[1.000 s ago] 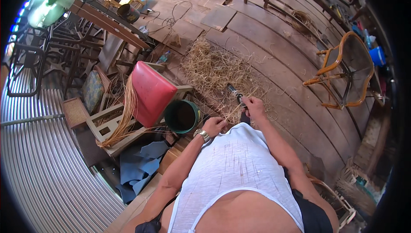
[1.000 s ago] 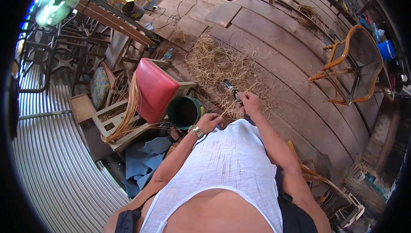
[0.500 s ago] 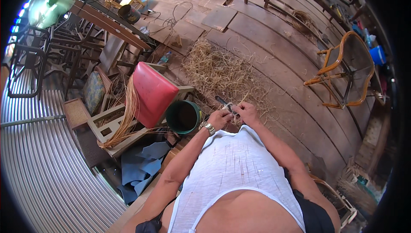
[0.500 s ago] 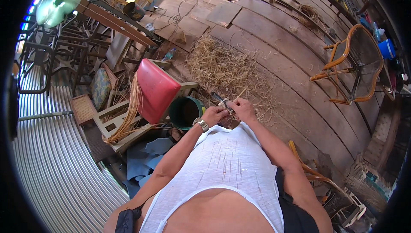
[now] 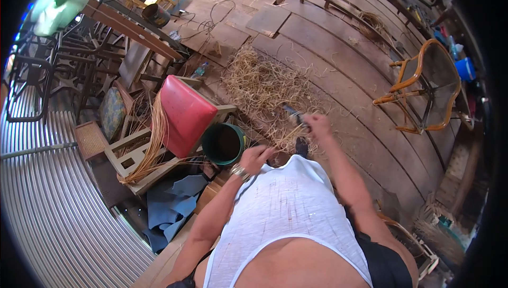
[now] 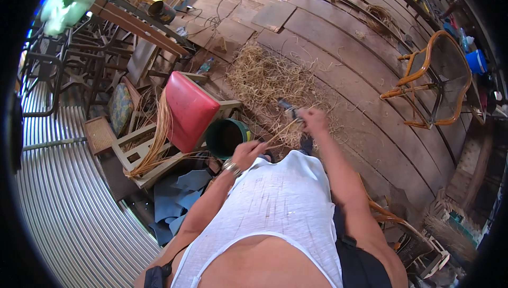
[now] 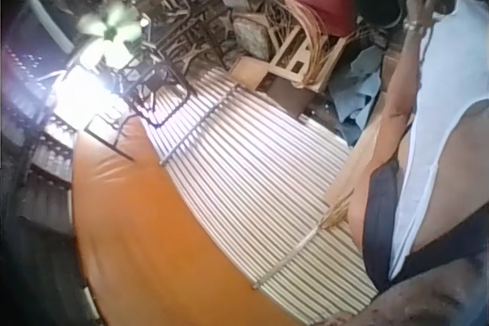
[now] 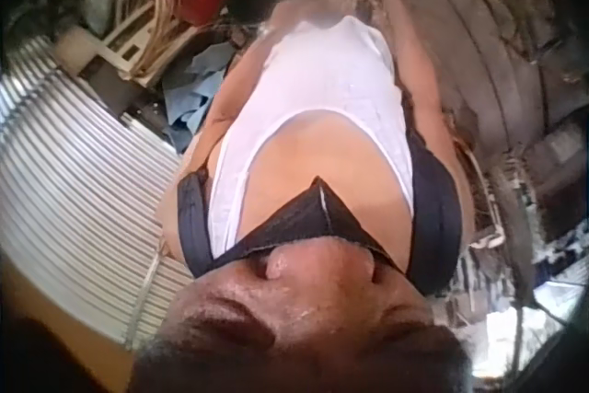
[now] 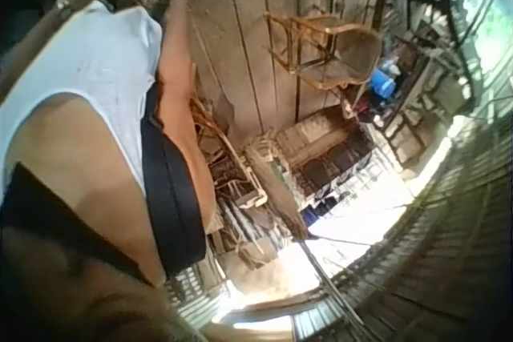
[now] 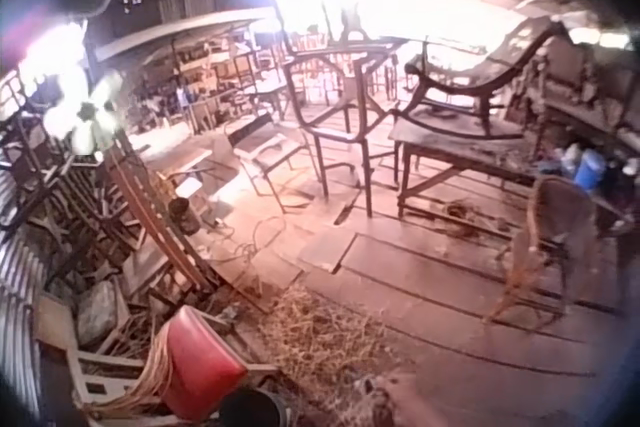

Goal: The person strips the outer layer from thin rattan strips using a knife. They repeatedly pull the strips through the blade to remove the bark, creating a pile of shavings on the floor. The person occasionally pauses to adjust the bundle of rattan or look around the workshop.

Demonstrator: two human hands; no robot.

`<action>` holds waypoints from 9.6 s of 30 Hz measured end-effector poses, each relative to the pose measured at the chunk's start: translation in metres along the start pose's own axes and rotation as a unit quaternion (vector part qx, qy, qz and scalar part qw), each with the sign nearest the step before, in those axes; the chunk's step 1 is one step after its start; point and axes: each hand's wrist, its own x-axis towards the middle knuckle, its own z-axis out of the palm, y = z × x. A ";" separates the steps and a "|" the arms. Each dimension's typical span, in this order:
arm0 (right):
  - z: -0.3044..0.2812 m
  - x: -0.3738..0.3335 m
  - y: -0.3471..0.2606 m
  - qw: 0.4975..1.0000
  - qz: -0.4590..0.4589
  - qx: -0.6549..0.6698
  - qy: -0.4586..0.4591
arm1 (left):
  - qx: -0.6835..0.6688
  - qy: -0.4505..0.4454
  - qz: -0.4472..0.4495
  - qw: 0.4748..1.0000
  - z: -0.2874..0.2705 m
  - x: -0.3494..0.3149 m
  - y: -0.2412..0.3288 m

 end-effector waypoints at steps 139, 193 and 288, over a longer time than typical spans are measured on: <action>0.017 -0.186 0.141 0.765 -0.313 -0.495 -0.269 | -0.131 0.283 -0.494 0.811 0.301 -0.323 -0.278; -0.044 -0.264 0.092 0.906 -0.108 0.389 -0.125 | -0.518 -0.227 -0.331 0.756 0.158 0.076 0.071; 0.027 -0.302 0.124 0.989 -0.003 0.130 0.076 | -0.503 -0.428 -0.168 0.732 0.152 0.022 0.068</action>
